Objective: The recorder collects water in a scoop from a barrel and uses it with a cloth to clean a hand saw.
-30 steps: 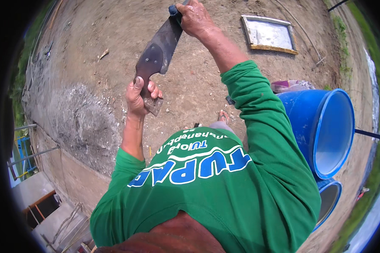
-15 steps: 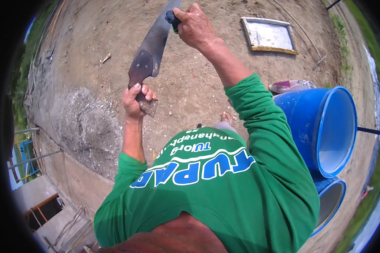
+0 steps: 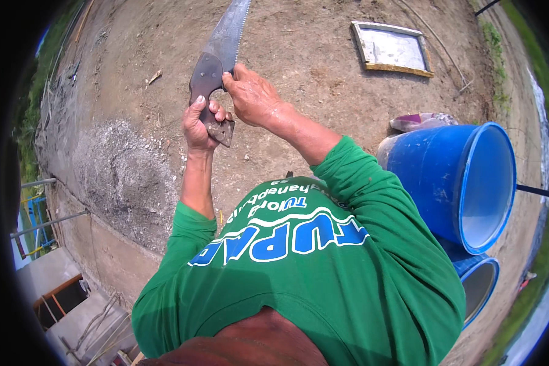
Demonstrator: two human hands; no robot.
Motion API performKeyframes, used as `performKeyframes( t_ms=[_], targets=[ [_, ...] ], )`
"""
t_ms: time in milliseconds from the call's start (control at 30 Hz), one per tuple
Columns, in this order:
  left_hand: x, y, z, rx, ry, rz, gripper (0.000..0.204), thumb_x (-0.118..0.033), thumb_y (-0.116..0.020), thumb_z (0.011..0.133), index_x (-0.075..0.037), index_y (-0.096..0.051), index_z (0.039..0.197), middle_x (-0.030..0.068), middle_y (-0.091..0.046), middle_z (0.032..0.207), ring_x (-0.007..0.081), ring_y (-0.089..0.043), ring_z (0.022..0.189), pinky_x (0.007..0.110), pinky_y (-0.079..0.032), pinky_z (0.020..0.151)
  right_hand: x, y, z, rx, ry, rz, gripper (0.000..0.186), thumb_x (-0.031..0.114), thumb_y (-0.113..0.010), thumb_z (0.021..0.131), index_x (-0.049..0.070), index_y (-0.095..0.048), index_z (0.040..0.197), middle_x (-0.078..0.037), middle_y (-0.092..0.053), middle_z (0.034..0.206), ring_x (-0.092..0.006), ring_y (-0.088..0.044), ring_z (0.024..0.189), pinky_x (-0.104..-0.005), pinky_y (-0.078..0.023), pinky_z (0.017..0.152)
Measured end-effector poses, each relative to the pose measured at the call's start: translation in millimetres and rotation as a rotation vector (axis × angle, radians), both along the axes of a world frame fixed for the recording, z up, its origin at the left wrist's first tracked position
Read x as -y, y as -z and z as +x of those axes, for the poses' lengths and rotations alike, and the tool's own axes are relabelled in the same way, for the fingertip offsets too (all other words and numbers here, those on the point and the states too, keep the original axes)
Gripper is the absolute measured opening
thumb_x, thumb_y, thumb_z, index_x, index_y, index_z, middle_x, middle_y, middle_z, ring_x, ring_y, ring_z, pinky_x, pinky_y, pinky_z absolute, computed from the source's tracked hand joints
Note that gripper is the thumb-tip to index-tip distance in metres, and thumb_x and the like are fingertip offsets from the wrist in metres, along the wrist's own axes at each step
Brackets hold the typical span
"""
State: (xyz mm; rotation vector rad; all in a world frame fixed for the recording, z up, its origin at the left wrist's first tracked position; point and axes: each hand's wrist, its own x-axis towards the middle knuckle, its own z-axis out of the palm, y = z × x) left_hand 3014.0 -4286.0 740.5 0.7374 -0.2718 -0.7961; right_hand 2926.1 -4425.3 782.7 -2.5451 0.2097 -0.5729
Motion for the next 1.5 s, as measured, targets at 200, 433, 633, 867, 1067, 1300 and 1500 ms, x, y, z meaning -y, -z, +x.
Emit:
performKeyframes(
  t_ms=[200,433,633,867,1067,1300,1500],
  targets=[
    [-3,-2,-7,-0.036,0.028,0.036,0.019,-0.025,-0.054,0.089,-0.006,-0.053,0.086,0.004,-0.054,0.069,0.0178,-0.056,0.059,0.041,-0.05,0.063,44,-27,-4,0.173,0.163,-0.266,0.03,0.003,-0.054,0.078,0.006,-0.06,0.108,-0.013,-0.051,0.094,-0.0295,-0.055,0.092,-0.0388,-0.049,0.073],
    [11,-19,-14,-0.042,0.009,0.042,0.02,-0.023,-0.055,0.089,-0.006,-0.053,0.081,0.005,-0.054,0.069,0.0174,-0.055,0.059,0.039,-0.049,0.061,15,1,-1,0.127,0.002,-0.28,0.025,0.003,-0.053,0.078,-0.002,-0.055,0.103,-0.014,-0.048,0.092,-0.0286,-0.054,0.088,-0.0376,-0.048,0.073],
    [0,-9,-9,0.022,-0.019,0.05,0.017,-0.019,-0.056,0.088,-0.003,-0.054,0.081,0.006,-0.053,0.066,0.0184,-0.056,0.056,0.037,-0.051,0.055,26,-5,-34,0.005,-0.186,-0.115,0.034,-0.003,-0.052,0.077,0.005,-0.057,0.109,-0.013,-0.047,0.088,-0.0299,-0.054,0.083,-0.0402,-0.046,0.07],
    [-21,-14,-33,0.043,0.113,0.048,0.017,-0.017,-0.056,0.087,-0.002,-0.055,0.079,0.0068,-0.054,0.065,0.0189,-0.056,0.054,0.038,-0.052,0.055,53,-53,-30,0.258,-0.149,-0.172,0.05,-0.002,-0.059,0.076,0.006,-0.051,0.124,-0.019,-0.045,0.123,-0.0355,-0.052,0.107,-0.0402,-0.047,0.089],
    [-41,-21,-35,0.102,0.19,0.119,0.017,-0.015,-0.059,0.082,0.001,-0.054,0.081,0.0073,-0.054,0.063,0.018,-0.056,0.053,0.037,-0.052,0.054,63,-41,-16,0.01,-0.403,-0.208,0.045,-0.004,-0.051,0.078,0.004,-0.052,0.122,-0.016,-0.042,0.133,-0.0367,-0.048,0.117,-0.0399,-0.044,0.096],
    [-60,-54,-36,0.45,0.178,0.268,0.027,-0.012,-0.065,0.074,0.005,-0.056,0.092,0.006,-0.055,0.063,0.0146,-0.054,0.05,0.031,-0.049,0.051,108,-50,-8,0.011,-0.407,-0.183,0.035,-0.003,-0.053,0.077,0.006,-0.058,0.11,-0.014,-0.059,0.107,-0.0311,-0.058,0.103,-0.0388,-0.048,0.088],
    [-76,-48,-19,0.594,0.232,0.459,0.031,-0.008,-0.064,0.071,0.004,-0.061,0.1,0.0027,-0.058,0.061,0.0102,-0.056,0.053,0.026,-0.046,0.05,89,-75,-7,-0.149,-0.51,-0.158,0.031,-0.001,-0.053,0.073,0.006,-0.058,0.103,-0.012,-0.059,0.098,-0.0311,-0.057,0.102,-0.0401,-0.048,0.083]
  ],
)
